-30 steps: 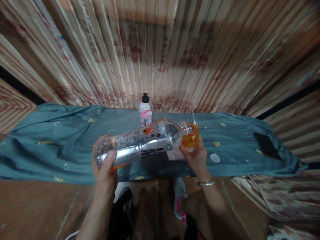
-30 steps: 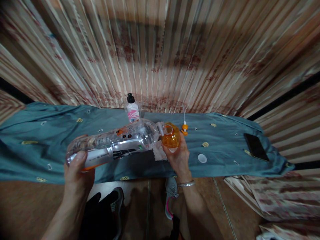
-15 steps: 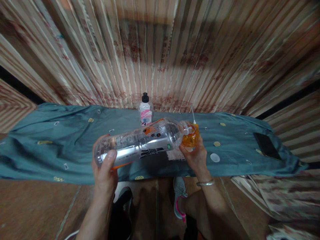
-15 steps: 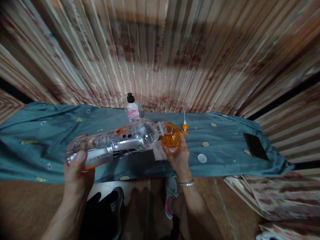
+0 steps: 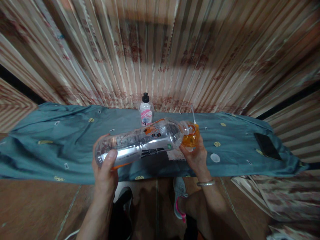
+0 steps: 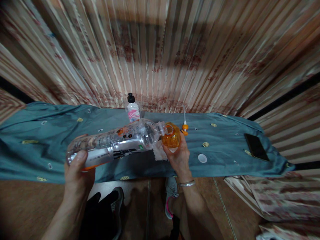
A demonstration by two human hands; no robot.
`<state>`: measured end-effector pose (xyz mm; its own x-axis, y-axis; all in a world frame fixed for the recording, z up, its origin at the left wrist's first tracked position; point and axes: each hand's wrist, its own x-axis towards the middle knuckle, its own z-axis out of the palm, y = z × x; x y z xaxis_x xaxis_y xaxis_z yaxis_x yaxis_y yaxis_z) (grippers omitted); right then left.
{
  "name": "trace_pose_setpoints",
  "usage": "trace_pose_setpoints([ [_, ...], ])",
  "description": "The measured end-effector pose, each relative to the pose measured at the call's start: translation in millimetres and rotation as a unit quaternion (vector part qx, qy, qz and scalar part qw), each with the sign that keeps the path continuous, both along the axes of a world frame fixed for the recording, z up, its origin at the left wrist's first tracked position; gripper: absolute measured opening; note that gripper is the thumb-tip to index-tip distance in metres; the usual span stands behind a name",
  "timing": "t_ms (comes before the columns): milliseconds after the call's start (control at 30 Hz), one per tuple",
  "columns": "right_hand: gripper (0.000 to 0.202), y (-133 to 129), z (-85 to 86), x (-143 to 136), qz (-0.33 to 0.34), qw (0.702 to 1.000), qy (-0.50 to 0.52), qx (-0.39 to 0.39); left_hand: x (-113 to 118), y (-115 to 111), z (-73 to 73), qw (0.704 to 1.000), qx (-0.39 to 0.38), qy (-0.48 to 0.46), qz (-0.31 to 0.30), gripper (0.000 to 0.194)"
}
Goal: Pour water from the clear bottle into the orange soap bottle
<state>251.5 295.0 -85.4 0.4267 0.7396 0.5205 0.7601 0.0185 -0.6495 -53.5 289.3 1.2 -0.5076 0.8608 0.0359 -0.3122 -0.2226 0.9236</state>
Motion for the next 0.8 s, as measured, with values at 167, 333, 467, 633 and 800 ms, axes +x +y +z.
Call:
trace_pose_setpoints([
  [167, 0.094, -0.2, 1.0, -0.1, 0.003, 1.000, -0.002, 0.001, 1.0, 0.1, -1.8, 1.000, 0.013, 0.010, -0.003, 0.064],
  [333, 0.095, 0.0, 1.9, -0.9, -0.001, 1.000, 0.004, -0.001, -0.7, 0.5, -2.4, 1.000, 0.017, 0.012, -0.011, 0.063],
  [467, 0.095, -0.2, 1.2, -0.4, 0.006, 1.000, 0.005, -0.001, -0.4, 1.0, -0.8, 1.000, 0.007, 0.002, 0.003, 0.065],
  [633, 0.093, -0.4, 1.9, 0.0, 0.009, 1.000, 0.002, -0.004, -1.7, 0.9, -3.1, 1.000, 0.001, 0.016, -0.012, 0.062],
  [800, 0.089, 0.0, 5.5, -2.3, 0.002, 1.000, -0.009, 0.010, -3.3, 0.3, -7.8, 0.999, 0.014, 0.031, -0.005, 0.060],
])
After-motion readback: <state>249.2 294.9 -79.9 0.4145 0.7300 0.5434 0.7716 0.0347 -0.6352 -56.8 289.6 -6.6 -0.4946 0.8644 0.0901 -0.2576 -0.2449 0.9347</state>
